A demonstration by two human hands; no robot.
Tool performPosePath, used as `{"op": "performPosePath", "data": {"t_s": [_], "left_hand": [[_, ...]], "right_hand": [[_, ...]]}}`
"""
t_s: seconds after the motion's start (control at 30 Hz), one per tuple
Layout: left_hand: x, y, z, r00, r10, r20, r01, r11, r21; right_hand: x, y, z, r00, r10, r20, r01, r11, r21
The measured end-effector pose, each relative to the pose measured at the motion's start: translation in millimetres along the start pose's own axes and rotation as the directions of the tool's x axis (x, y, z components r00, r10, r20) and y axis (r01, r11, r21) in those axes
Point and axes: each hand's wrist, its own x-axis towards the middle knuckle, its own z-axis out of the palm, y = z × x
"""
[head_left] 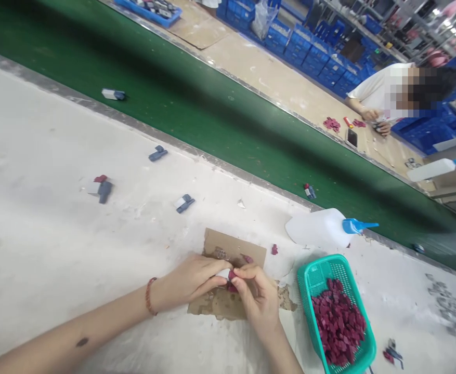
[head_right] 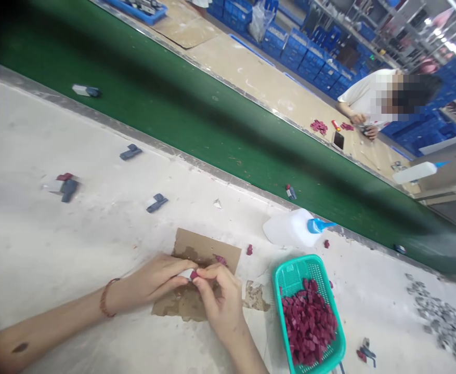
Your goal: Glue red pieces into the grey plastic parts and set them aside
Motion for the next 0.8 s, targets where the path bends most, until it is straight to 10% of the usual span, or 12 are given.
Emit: {"op": "performPosePath", "data": {"t_s": [0.17,0.4,0.8], "left_hand": [[-0.5,3.8,-3.1,1.0,0.008,0.009,-0.008,1.0,-0.016],[14.4,-0.1,-21.4,0.972,-0.162,-0.172,0.165,0.986,-0.001],[120.1,-85.8,-84.6,0.825,-0.166,-0.54,0.314,0.929,0.193]], "right_hand": [[-11.4,-16.0,-46.3,0.996,-0.078,-0.036,0.064,0.955,-0.29],[-60.1,7.8,-144.3,0.919,0.258,-0.297,-0.393,0.568,-0.723],[-67.5,45.3,-158.1,0.934,0.279,-0.222,-0.347,0.573,-0.742]]}}
